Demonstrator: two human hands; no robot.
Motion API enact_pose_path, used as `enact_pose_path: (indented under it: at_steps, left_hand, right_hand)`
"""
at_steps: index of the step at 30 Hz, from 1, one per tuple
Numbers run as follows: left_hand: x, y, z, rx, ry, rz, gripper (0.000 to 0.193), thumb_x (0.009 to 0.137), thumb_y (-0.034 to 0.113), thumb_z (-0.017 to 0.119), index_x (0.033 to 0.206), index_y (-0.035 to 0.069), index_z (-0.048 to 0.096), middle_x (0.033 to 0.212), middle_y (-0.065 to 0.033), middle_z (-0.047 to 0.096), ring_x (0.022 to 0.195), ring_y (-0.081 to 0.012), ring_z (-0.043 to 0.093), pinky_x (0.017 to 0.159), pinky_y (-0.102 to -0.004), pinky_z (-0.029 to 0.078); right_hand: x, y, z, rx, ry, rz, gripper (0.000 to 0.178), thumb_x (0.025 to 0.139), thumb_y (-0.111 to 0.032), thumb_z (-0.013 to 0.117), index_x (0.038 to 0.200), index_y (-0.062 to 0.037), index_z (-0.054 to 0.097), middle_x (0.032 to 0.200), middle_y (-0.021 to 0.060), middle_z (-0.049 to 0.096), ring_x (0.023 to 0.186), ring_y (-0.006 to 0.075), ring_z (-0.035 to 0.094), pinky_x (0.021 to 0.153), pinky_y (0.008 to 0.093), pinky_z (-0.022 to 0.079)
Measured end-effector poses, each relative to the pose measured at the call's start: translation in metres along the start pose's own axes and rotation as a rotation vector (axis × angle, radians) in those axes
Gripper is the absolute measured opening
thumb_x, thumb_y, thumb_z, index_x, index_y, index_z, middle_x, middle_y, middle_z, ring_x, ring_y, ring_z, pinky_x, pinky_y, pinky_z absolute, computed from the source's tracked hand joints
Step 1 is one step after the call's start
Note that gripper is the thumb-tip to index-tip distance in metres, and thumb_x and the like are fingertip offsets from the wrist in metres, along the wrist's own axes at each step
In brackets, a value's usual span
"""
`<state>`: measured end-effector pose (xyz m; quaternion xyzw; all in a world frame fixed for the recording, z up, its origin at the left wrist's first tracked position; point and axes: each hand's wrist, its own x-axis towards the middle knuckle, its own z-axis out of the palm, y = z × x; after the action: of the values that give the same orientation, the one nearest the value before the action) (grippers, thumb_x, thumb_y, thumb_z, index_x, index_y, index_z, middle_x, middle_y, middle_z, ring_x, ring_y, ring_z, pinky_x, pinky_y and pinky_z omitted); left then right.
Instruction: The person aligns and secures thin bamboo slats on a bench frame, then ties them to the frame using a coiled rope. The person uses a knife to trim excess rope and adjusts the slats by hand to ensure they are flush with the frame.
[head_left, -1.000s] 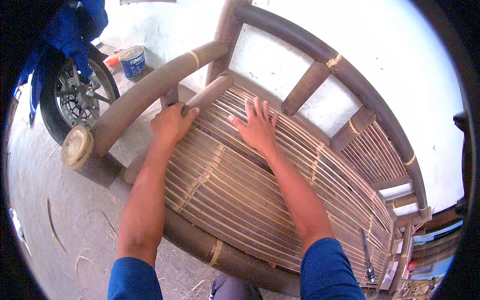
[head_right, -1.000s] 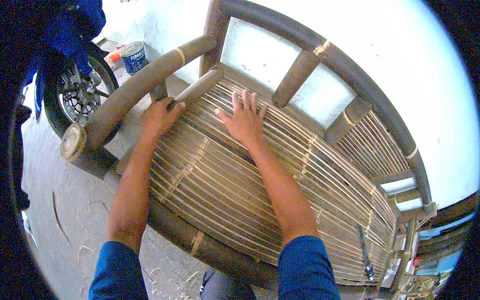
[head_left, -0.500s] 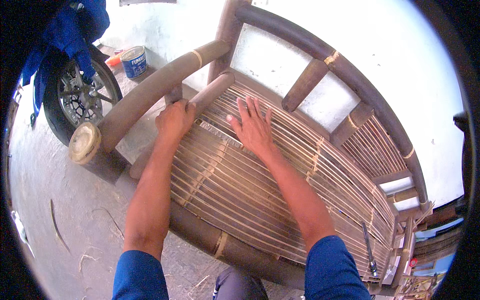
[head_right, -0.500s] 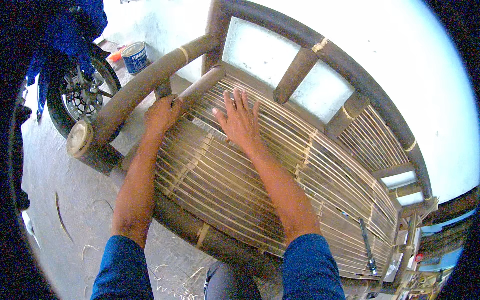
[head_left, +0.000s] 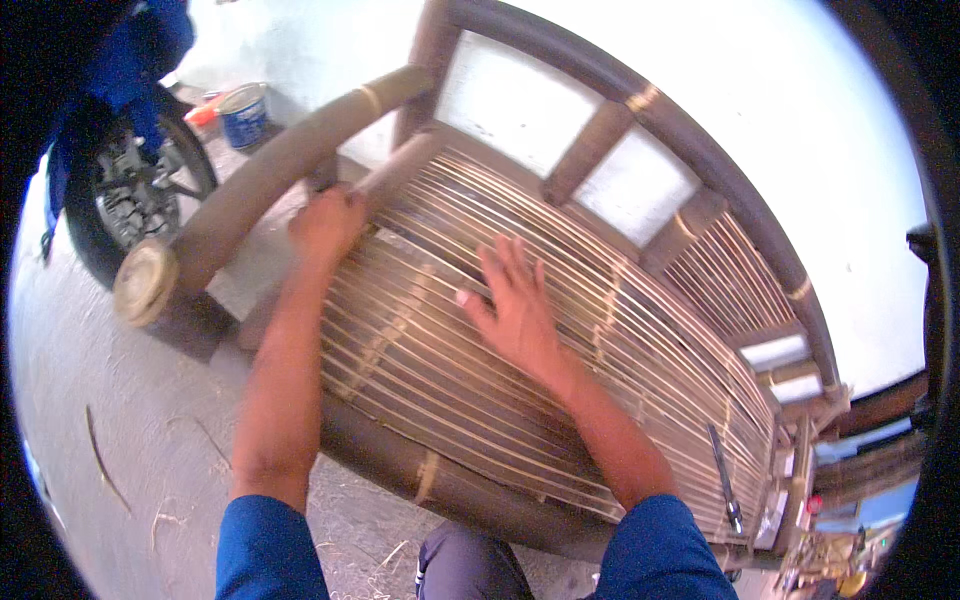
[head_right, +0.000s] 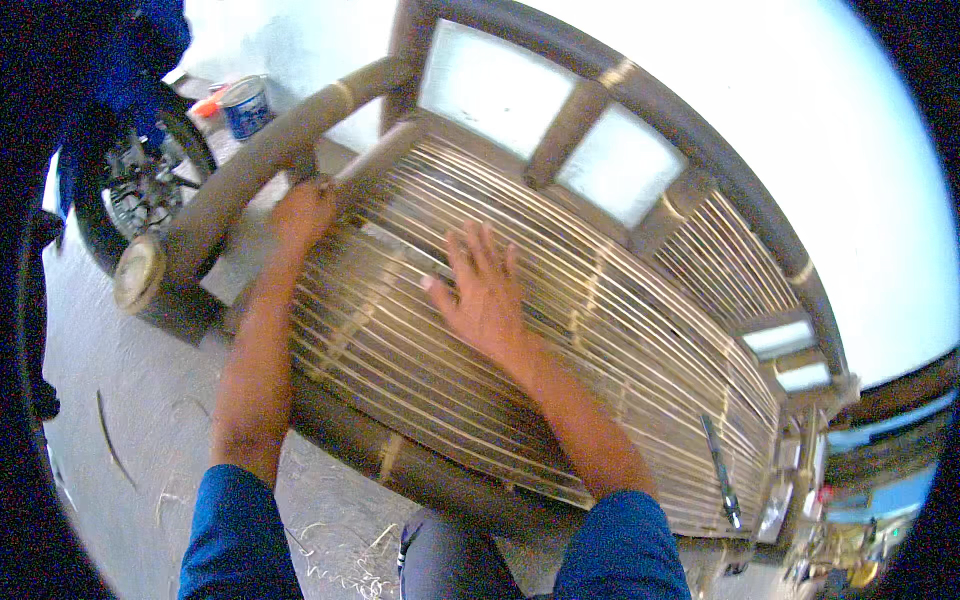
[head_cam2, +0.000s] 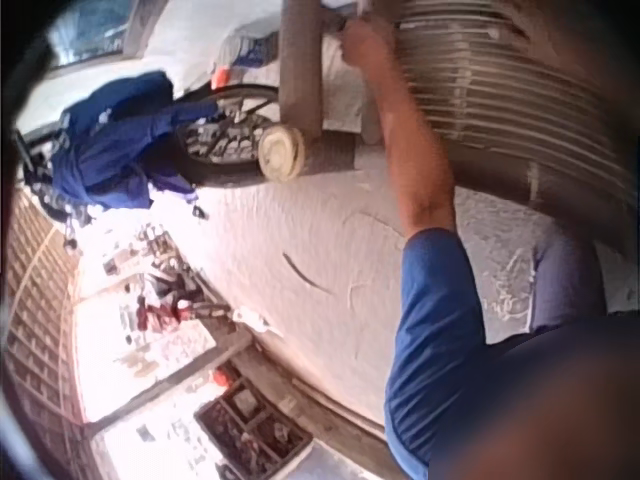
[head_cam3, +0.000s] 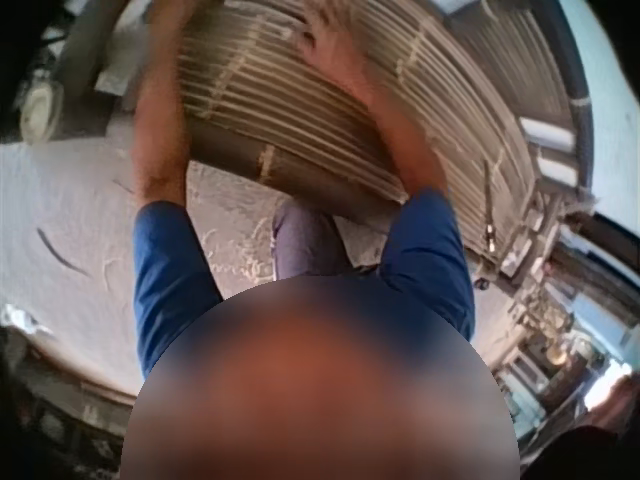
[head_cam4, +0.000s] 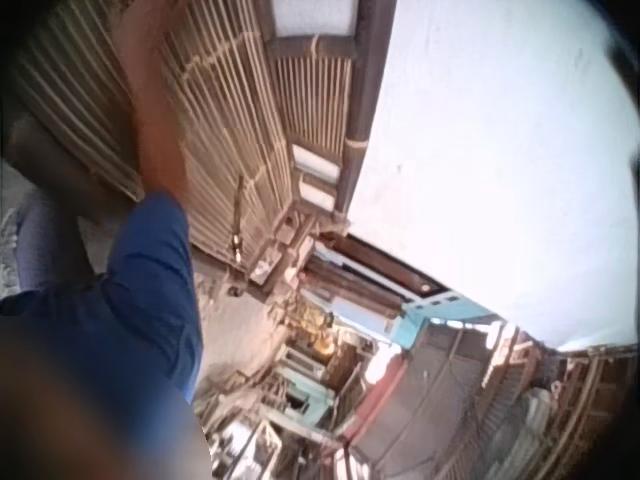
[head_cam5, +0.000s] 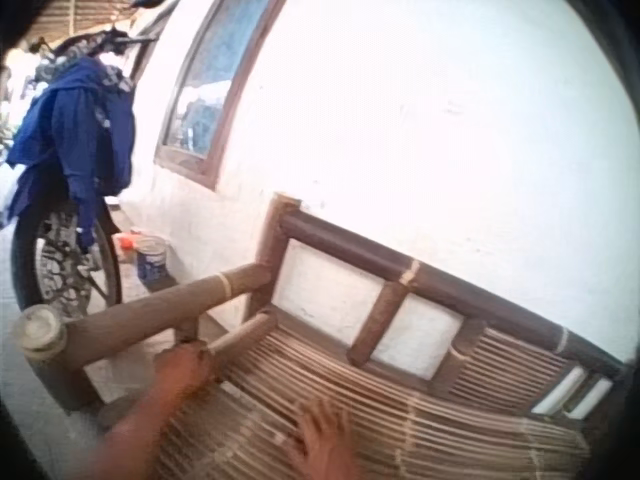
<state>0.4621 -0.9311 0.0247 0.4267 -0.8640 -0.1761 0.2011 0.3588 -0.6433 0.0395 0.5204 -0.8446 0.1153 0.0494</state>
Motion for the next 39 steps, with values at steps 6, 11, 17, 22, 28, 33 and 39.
enact_pose_path:
  at_steps: [6,11,17,22,28,33,39]
  left_hand:
    - [0.000,-0.005,-0.002,0.071,0.000,0.062,0.051,0.100,0.051,0.050,0.133,0.016,0.067,0.125,-0.0191,0.069,0.116,-0.0403,0.066,0.100,-0.0523,0.050]
    - [0.000,-0.005,-0.006,0.041,-0.007,0.081,0.049,0.101,0.048,0.049,0.134,0.016,0.066,0.125,-0.0210,0.069,0.116,-0.0417,0.066,0.100,-0.0523,0.050]
    - [-0.007,-0.005,-0.009,0.086,0.061,0.046,0.044,0.101,0.046,0.052,0.130,0.018,0.069,0.118,-0.0212,0.071,0.110,-0.0428,0.068,0.096,-0.0524,0.052]
    - [-0.011,0.009,-0.016,0.192,0.082,0.001,0.043,0.100,0.047,0.055,0.127,0.017,0.070,0.112,-0.0206,0.073,0.104,-0.0413,0.070,0.091,-0.0510,0.055]
    - [-0.043,0.017,-0.002,0.050,0.209,0.153,0.051,0.100,0.049,0.055,0.127,0.008,0.068,0.134,-0.0220,0.062,0.119,-0.0392,0.063,0.100,-0.0509,0.050]
    - [-0.127,0.065,0.016,0.222,-0.133,0.187,0.078,0.096,0.064,0.054,0.150,0.009,0.049,0.160,-0.0271,0.033,0.152,-0.0440,0.024,0.123,-0.0602,0.018]
    - [-0.199,0.112,0.017,0.239,-0.072,0.256,0.090,0.096,0.072,0.044,0.156,0.005,0.038,0.163,-0.0282,0.026,0.154,-0.0435,0.020,0.126,-0.0570,0.012]
  right_hand:
    - [-0.129,0.025,-0.036,-0.134,-0.058,0.080,0.074,0.102,-0.059,0.047,0.157,-0.0097,0.039,0.169,0.0218,0.017,0.156,0.0417,0.014,0.121,0.0678,0.009]
    - [-0.120,0.081,-0.040,-0.112,-0.048,0.404,0.076,0.102,-0.064,0.042,0.160,-0.0153,0.035,0.170,0.0190,0.017,0.157,0.0390,0.012,0.122,0.0657,0.006]
    - [-0.110,0.094,-0.034,-0.126,-0.142,0.392,0.083,0.098,-0.075,0.033,0.162,-0.0223,0.030,0.171,0.0140,0.016,0.158,0.0325,0.011,0.124,0.0623,0.005]
    - [-0.111,0.098,-0.035,-0.055,-0.122,0.374,0.081,0.098,-0.075,0.032,0.162,-0.0250,0.031,0.171,0.0119,0.018,0.158,0.0326,0.012,0.124,0.0624,0.005]
    - [-0.110,0.097,-0.033,-0.037,-0.022,0.335,0.079,0.099,-0.069,0.041,0.158,-0.0173,0.040,0.167,0.0162,0.026,0.157,0.0358,0.017,0.120,0.0697,0.007]
    - [-0.113,0.095,-0.032,0.009,0.037,0.323,0.078,0.098,-0.067,0.045,0.155,-0.0137,0.044,0.166,0.0173,0.031,0.156,0.0370,0.020,0.119,0.0715,0.010]
    - [-0.115,0.098,-0.032,0.046,0.132,0.266,0.076,0.097,-0.059,0.056,0.151,-0.0059,0.046,0.161,0.0205,0.037,0.153,0.0394,0.025,0.120,0.0671,0.018]
